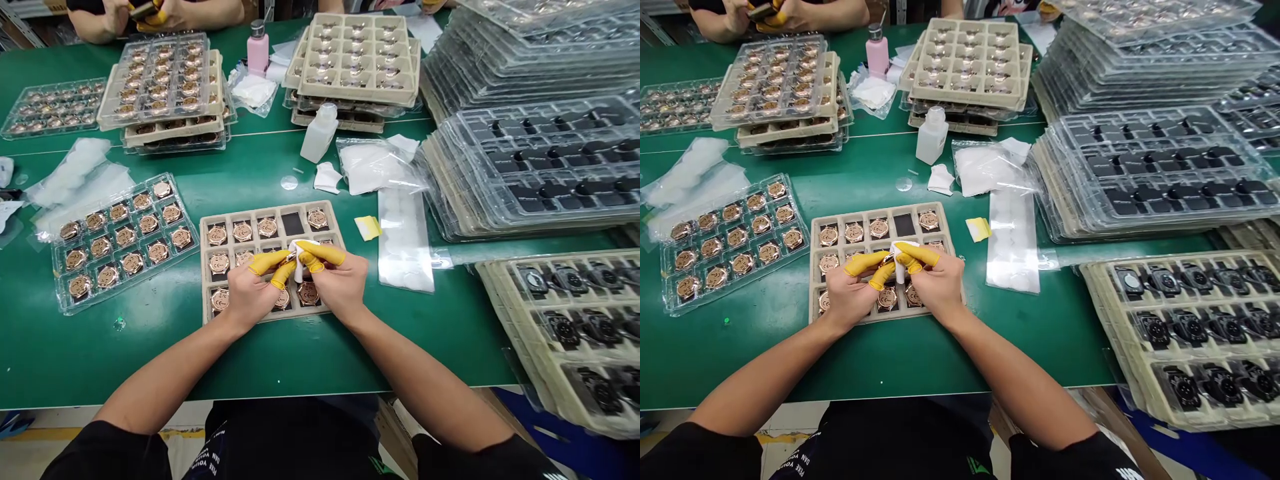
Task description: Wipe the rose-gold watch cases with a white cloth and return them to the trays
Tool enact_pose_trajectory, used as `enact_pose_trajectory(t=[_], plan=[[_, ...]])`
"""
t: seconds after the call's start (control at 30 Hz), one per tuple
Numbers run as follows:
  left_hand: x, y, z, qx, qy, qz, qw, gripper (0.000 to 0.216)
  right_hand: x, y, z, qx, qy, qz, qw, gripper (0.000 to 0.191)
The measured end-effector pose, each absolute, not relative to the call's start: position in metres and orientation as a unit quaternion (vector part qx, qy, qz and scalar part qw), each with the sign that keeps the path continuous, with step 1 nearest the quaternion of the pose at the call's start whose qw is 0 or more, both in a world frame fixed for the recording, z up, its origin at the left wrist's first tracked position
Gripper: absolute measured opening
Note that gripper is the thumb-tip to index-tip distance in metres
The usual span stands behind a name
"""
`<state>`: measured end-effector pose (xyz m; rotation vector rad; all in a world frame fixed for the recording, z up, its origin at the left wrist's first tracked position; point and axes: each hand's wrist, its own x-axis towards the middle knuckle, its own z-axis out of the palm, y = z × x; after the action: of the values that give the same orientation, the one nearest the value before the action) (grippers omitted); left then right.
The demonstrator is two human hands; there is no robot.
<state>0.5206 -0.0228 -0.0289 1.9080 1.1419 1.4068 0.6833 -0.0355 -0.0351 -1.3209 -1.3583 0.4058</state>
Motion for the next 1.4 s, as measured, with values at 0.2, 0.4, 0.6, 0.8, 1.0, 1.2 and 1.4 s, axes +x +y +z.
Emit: enact_pose_trajectory(t=[0.2,0.4,0.6,0.8,1.0,1.2,1.4], plan=[[0.524,-0.02,-0.029,0.618,0.444,0.536,0.366,0.019,0.699,-0.032,-0.03,-0.588,-0.635,0.093,0.493,0.029],[0.53,-0.01,-0.034,0.488,0.409,0.507,0.58,0.038,0.694,-0.033,-0.014,-0.579,-0.505,0.279,0.576,0.015],[0.525,-0.017,-0.031,0.65,0.401,0.507,0.399,0.015,0.69,-0.037,-0.018,-0.49,-0.639,0.193,0.561,0.032],[0.523,-0.026,-0.021,0.712,0.428,0.467,0.304,0.018,0.695,-0.035,-0.025,-0.499,-0.716,-0.009,0.489,0.044],[0.527,-0.014,-0.007,0.41,0.484,0.366,0.681,0.03,0.717,-0.012,-0.013,-0.59,-0.496,0.088,0.63,0.009],[0.52,-0.005,0.007,0.319,0.469,0.374,0.734,0.032,0.736,-0.009,-0.013,-0.623,-0.468,0.151,0.609,0.026],[0.514,-0.005,-0.001,0.399,0.482,0.344,0.7,0.034,0.74,-0.017,0.001,-0.632,-0.542,0.046,0.551,0.025]])
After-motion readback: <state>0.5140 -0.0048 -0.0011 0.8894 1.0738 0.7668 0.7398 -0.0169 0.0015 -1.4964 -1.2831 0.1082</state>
